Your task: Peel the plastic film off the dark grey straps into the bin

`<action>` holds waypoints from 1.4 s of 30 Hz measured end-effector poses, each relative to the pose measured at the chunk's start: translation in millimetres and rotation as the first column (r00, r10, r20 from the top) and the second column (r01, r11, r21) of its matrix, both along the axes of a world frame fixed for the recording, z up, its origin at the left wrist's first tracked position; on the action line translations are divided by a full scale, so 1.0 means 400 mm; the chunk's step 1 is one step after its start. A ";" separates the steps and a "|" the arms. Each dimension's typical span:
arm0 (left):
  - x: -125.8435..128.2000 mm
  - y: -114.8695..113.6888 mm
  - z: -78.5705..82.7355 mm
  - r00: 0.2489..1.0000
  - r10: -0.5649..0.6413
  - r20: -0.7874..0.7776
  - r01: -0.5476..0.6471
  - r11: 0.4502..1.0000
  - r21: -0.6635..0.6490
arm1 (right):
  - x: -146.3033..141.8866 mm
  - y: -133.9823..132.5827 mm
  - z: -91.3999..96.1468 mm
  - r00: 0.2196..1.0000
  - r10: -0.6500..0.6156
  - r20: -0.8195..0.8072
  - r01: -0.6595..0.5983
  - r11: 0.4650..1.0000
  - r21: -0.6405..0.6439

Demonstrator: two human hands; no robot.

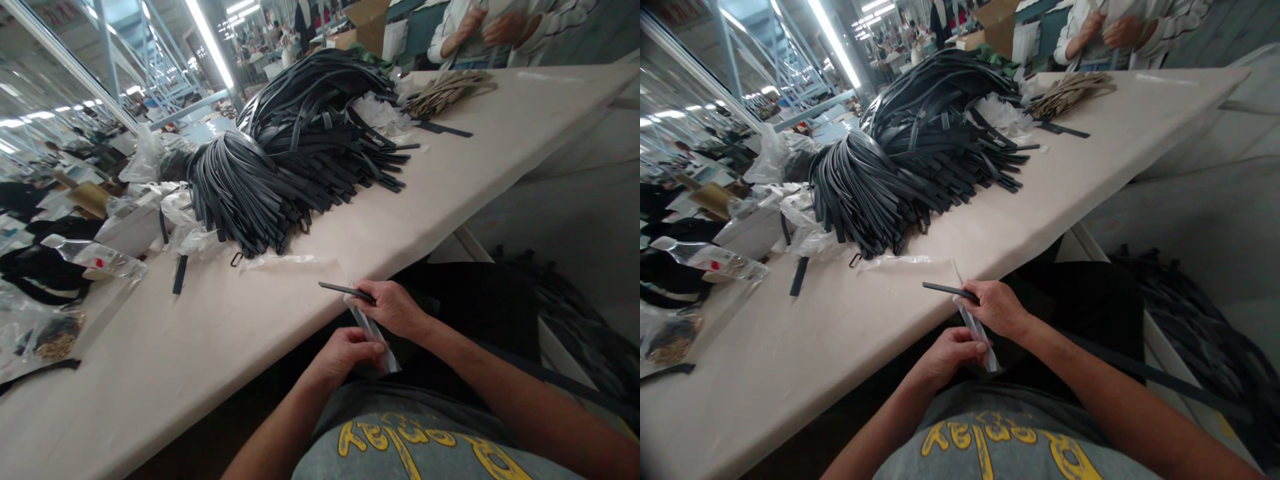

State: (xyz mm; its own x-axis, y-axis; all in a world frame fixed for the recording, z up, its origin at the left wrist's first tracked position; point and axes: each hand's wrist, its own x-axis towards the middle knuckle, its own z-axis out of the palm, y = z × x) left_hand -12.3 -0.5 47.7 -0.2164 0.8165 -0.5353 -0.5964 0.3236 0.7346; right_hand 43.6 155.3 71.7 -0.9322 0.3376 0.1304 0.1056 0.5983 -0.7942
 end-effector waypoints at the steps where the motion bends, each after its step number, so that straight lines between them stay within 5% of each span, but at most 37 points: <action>1: 0.000 0.001 0.000 1.000 -0.018 -0.003 0.018 1.000 -0.007 | 0.000 0.000 -0.002 1.000 -0.005 -0.004 0.005 1.000 0.005; 8: 0.011 0.024 -0.004 0.991 -0.118 -0.069 0.122 0.992 0.045 | 0.009 0.021 -0.010 0.996 -0.064 -0.055 0.058 0.994 -0.095; 12: 0.012 0.051 -0.012 0.996 0.060 -0.068 -0.057 0.997 0.042 | 0.103 0.045 -0.002 0.990 -0.135 -0.041 0.117 0.951 -0.286; 16: 0.010 0.098 -0.012 0.966 0.257 -0.011 -0.257 0.966 0.036 | 0.257 0.027 -0.001 0.986 -0.005 0.168 0.088 0.868 -0.488; 21: 0.023 0.155 -0.001 0.921 0.368 0.128 -0.373 0.928 0.015 | 0.369 -0.029 -0.026 0.918 0.069 0.390 0.104 0.909 -0.404; 29: 0.057 0.171 0.000 0.936 0.327 0.128 -0.332 0.943 0.018 | 0.355 -0.031 -0.007 0.930 -0.026 0.366 0.141 0.946 -0.290; 33: 0.061 0.172 0.000 0.933 0.336 0.127 -0.341 0.940 0.025 | 0.350 -0.031 -0.007 0.931 -0.022 0.365 0.152 0.931 -0.332; 37: 0.059 0.167 0.000 0.939 0.320 0.125 -0.327 0.944 0.043 | 0.351 -0.035 -0.027 0.922 0.035 0.386 0.156 0.877 -0.454; 42: 0.093 0.150 -0.016 0.962 0.256 0.095 -0.261 0.965 0.039 | 0.330 -0.035 -0.049 0.913 0.127 0.388 0.168 0.750 -0.640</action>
State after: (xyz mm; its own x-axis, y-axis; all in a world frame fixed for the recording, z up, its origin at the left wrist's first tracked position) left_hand 24.7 59.6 41.5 -0.3772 0.7656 -0.5211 -0.7180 0.1136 0.6867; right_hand 175.5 141.2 52.0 -0.8427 0.2196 -0.4915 0.4927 -0.0533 -0.8685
